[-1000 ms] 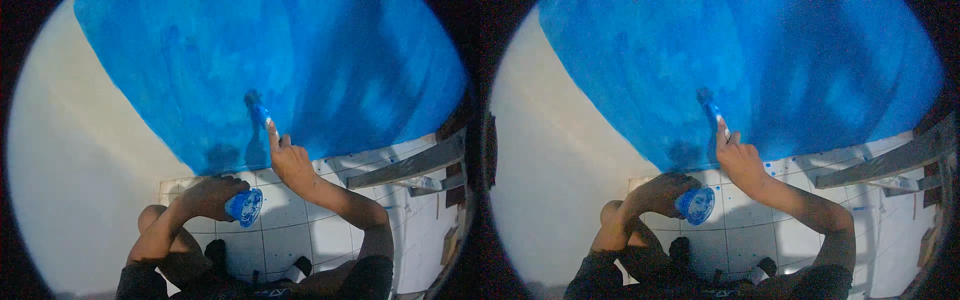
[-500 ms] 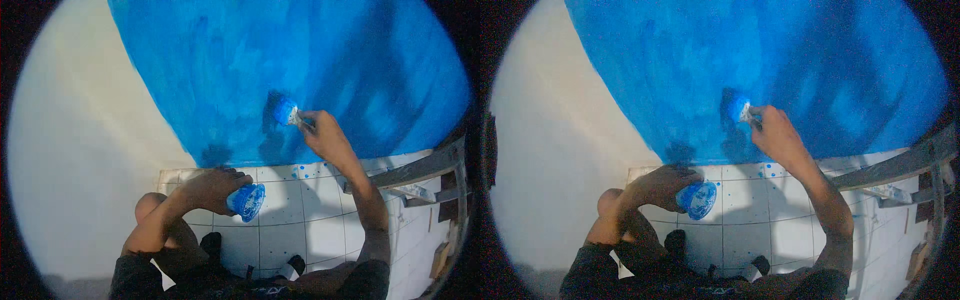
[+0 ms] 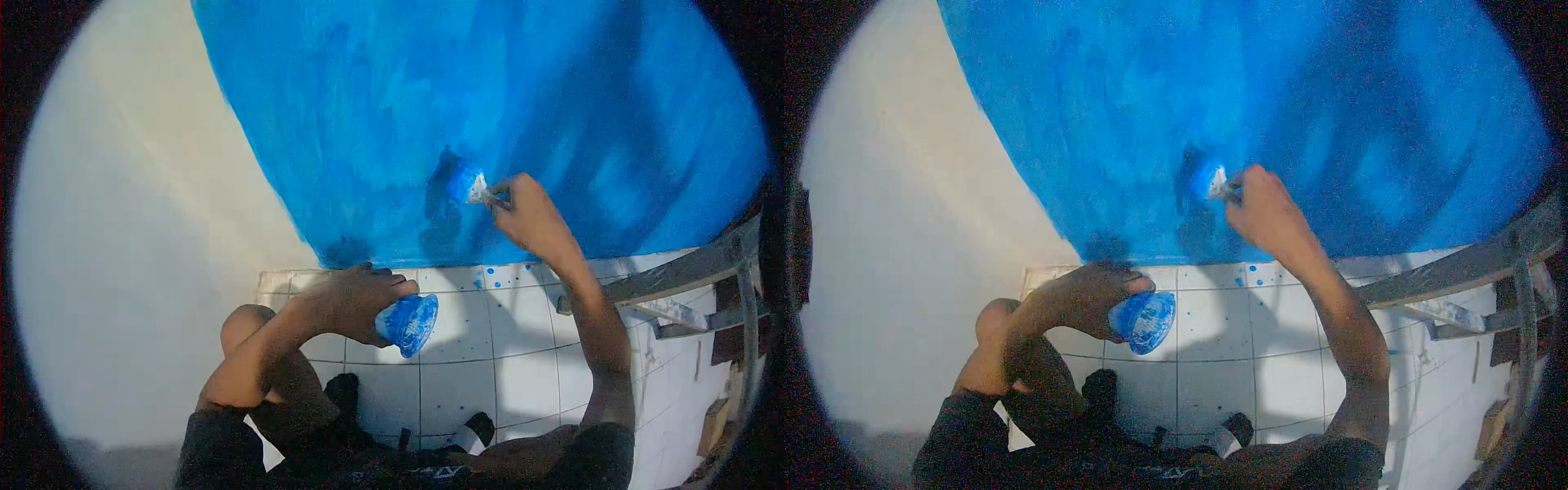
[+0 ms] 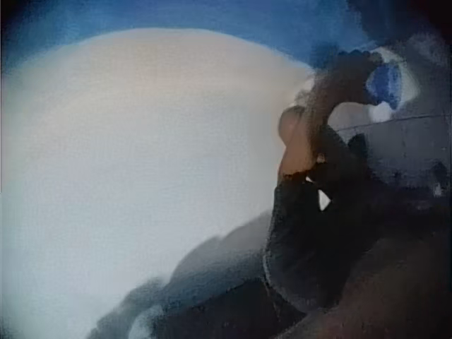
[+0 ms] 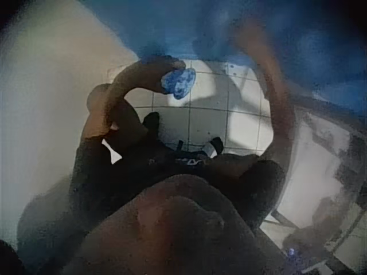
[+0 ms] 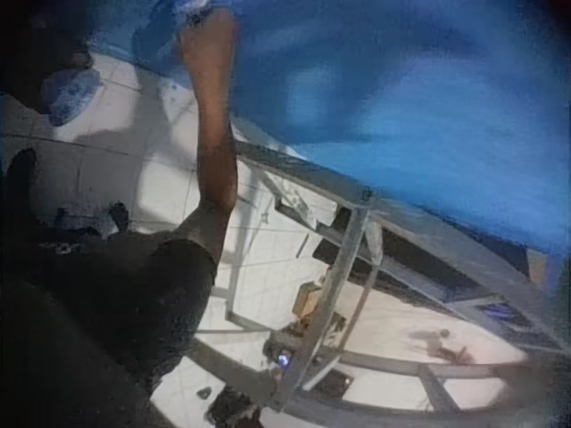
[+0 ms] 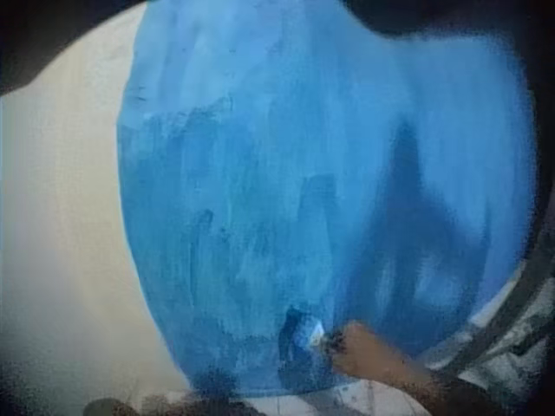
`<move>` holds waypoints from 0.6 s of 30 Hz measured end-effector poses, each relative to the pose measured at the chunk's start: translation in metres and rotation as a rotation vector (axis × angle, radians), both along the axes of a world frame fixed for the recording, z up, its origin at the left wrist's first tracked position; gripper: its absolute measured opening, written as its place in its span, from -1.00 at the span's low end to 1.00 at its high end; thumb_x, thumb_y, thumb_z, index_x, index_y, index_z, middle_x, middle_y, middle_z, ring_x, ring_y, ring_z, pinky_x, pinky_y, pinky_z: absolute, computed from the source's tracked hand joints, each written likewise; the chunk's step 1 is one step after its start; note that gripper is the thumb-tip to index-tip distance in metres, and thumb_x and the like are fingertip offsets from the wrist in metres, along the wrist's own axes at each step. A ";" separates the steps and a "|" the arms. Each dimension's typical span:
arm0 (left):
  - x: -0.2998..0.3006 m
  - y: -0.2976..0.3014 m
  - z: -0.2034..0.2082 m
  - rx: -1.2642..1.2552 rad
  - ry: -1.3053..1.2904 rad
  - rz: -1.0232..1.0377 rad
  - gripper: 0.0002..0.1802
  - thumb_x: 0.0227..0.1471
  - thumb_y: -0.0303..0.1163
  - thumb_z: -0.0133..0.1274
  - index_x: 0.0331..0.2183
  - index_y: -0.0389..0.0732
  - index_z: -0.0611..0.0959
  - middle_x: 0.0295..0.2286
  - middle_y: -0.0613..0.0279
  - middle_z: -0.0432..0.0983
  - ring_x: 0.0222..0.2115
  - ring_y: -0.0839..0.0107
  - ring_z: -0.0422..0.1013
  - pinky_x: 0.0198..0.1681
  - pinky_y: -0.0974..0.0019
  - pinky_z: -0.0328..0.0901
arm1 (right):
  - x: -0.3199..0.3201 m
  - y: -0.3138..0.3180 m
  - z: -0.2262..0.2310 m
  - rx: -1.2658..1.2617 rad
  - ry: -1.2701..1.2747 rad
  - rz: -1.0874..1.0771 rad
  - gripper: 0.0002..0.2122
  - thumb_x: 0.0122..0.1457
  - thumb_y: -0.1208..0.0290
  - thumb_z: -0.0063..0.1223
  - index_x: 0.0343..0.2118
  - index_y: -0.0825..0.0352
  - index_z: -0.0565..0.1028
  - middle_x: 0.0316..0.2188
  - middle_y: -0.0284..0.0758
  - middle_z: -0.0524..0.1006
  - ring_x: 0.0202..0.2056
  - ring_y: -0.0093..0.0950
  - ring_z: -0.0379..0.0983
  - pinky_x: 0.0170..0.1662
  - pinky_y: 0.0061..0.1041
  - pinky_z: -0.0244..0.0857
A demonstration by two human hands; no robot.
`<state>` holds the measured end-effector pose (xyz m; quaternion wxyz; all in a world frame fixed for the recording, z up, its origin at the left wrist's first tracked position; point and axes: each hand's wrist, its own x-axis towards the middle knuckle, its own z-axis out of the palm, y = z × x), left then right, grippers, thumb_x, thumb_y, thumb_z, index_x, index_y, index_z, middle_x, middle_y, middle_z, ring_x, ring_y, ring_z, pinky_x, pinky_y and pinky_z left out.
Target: The person paints a wall using a paintbrush, repeatedly dipping the brush into a cup of paint and brushing the paint onto the wall.
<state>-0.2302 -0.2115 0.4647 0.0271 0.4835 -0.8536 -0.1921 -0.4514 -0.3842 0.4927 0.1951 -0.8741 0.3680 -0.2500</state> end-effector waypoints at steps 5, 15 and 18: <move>0.002 -0.002 -0.002 -0.016 -0.024 -0.044 -0.29 -0.37 -0.19 0.28 -0.15 -0.18 0.35 -0.31 0.09 0.42 -0.20 0.08 0.38 -0.10 0.09 0.24 | 0.006 -0.002 0.000 -0.101 -0.073 -0.049 -0.76 0.06 0.43 0.02 -0.25 0.48 0.51 -0.52 -0.04 0.53 -0.49 -0.40 0.48 -0.39 -0.40 0.31; 0.007 -0.003 -0.008 -0.033 -0.049 -0.025 -0.26 -0.39 -0.19 0.30 -0.13 -0.18 0.35 -0.27 0.10 0.42 -0.16 0.10 0.36 -0.06 0.02 0.22 | 0.012 0.013 0.024 -0.157 -0.334 -0.168 -0.76 0.11 0.42 -0.01 -0.22 0.47 0.43 -0.62 -0.12 0.47 -0.61 -0.44 0.44 -0.49 -0.41 0.28; 0.005 -0.002 -0.011 -0.057 -0.031 -0.042 -0.25 -0.40 -0.19 0.31 -0.12 -0.18 0.34 -0.26 0.10 0.41 -0.16 0.10 0.36 -0.06 0.01 0.21 | 0.015 0.011 0.024 -0.425 -0.660 -0.294 -0.76 0.13 0.53 -0.08 -0.13 0.42 0.26 -0.53 -0.14 0.48 -0.58 -0.48 0.41 -0.57 -0.46 0.26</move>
